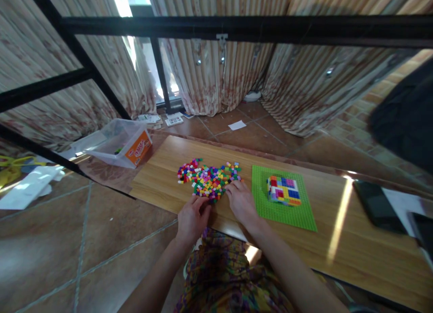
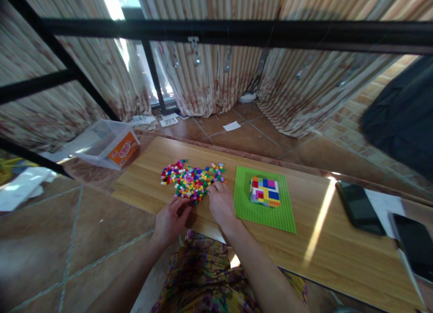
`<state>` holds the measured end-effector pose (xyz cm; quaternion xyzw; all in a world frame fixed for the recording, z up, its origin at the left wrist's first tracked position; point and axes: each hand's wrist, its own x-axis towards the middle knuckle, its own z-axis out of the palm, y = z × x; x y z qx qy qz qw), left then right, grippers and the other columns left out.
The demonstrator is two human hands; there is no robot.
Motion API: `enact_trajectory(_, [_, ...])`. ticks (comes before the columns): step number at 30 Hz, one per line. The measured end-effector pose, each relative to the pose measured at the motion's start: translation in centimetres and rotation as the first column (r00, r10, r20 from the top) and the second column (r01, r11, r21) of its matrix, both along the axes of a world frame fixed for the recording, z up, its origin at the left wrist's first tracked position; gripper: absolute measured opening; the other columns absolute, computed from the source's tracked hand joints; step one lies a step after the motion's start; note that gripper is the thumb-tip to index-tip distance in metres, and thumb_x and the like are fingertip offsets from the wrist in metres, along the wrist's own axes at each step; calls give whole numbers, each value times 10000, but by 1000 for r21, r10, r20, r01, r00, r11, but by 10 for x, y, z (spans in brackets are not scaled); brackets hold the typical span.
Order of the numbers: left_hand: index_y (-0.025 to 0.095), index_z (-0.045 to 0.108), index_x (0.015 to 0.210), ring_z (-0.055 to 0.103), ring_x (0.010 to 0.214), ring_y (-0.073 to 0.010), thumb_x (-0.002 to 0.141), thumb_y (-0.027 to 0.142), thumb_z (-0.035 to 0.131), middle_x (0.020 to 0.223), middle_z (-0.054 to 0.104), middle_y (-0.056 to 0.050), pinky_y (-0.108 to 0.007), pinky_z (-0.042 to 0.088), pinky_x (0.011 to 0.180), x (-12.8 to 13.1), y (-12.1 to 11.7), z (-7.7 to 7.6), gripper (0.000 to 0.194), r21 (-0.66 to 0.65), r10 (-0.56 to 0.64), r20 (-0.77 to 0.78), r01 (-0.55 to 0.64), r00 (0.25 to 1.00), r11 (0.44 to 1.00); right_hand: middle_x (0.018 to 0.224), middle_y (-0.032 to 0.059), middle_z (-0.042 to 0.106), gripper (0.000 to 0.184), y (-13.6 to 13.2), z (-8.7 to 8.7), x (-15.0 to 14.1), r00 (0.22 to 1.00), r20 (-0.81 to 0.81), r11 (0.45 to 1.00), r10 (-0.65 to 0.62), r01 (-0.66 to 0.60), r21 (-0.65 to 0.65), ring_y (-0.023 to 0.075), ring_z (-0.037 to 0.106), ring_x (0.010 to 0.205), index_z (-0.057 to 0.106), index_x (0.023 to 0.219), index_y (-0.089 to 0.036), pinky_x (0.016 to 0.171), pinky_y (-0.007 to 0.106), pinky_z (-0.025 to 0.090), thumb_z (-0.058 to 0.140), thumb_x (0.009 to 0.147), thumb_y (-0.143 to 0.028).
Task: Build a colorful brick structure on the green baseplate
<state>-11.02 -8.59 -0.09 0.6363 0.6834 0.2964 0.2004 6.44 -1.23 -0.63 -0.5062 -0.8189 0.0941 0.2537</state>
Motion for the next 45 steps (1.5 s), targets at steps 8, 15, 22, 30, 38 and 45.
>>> enact_trajectory(8, [179, 677, 804, 546, 682, -148, 860, 444, 553, 707, 623, -4, -232, 424, 638, 26, -7, 23, 298, -108, -34, 554, 112, 832, 988, 873, 49, 660, 193, -55, 33, -2, 944, -310, 986, 114, -145, -78, 174, 601, 853, 651, 914, -214, 797, 307, 490, 466, 931, -163])
enact_trajectory(15, [160, 612, 621, 347, 515, -84, 798, 455, 617, 542, 441, 42, -203, 290, 492, 38, -8, 31, 344, -244, -17, 754, 305, 657, 920, 823, 22, 669, 113, -80, 38, 18, 934, -356, 963, -21, -76, -258, 161, 617, 791, 667, 864, -222, 733, 282, 484, 562, 892, -189])
enact_trajectory(22, [149, 613, 606, 354, 484, -70, 722, 493, 669, 540, 480, 17, -203, 269, 465, 53, -13, 26, 367, -363, 130, 851, 390, 509, 846, 763, 14, 689, 195, -94, 36, 34, 806, -587, 930, -82, -150, -337, 145, 633, 742, 710, 806, -240, 708, 258, 491, 542, 904, -226])
enact_trajectory(30, [155, 709, 923, 492, 547, -67, 727, 376, 712, 749, 643, -24, -189, 391, 507, 61, -7, 38, 296, -282, 158, 892, 247, 424, 927, 864, 55, 720, 168, -74, 3, 44, 707, -615, 915, -350, 117, -387, 184, 663, 794, 715, 889, -215, 732, 309, 524, 594, 842, -321])
enact_trajectory(38, [200, 724, 988, 645, 732, -153, 795, 316, 634, 904, 726, -43, -277, 531, 708, 57, -4, 25, 243, -102, -31, 688, 139, 725, 985, 963, 65, 729, 232, -44, 9, 18, 839, -484, 946, -247, 101, -308, 188, 668, 854, 693, 1035, -211, 807, 341, 514, 549, 854, -220])
enact_trajectory(45, [211, 711, 1019, 687, 857, -187, 858, 210, 554, 956, 742, -54, -308, 535, 817, 52, -3, 17, 225, 61, -209, 281, 200, 937, 978, 905, 52, 725, 190, -69, 18, 20, 765, -588, 928, -263, 33, -371, 169, 670, 802, 706, 954, -209, 745, 288, 526, 555, 868, -286])
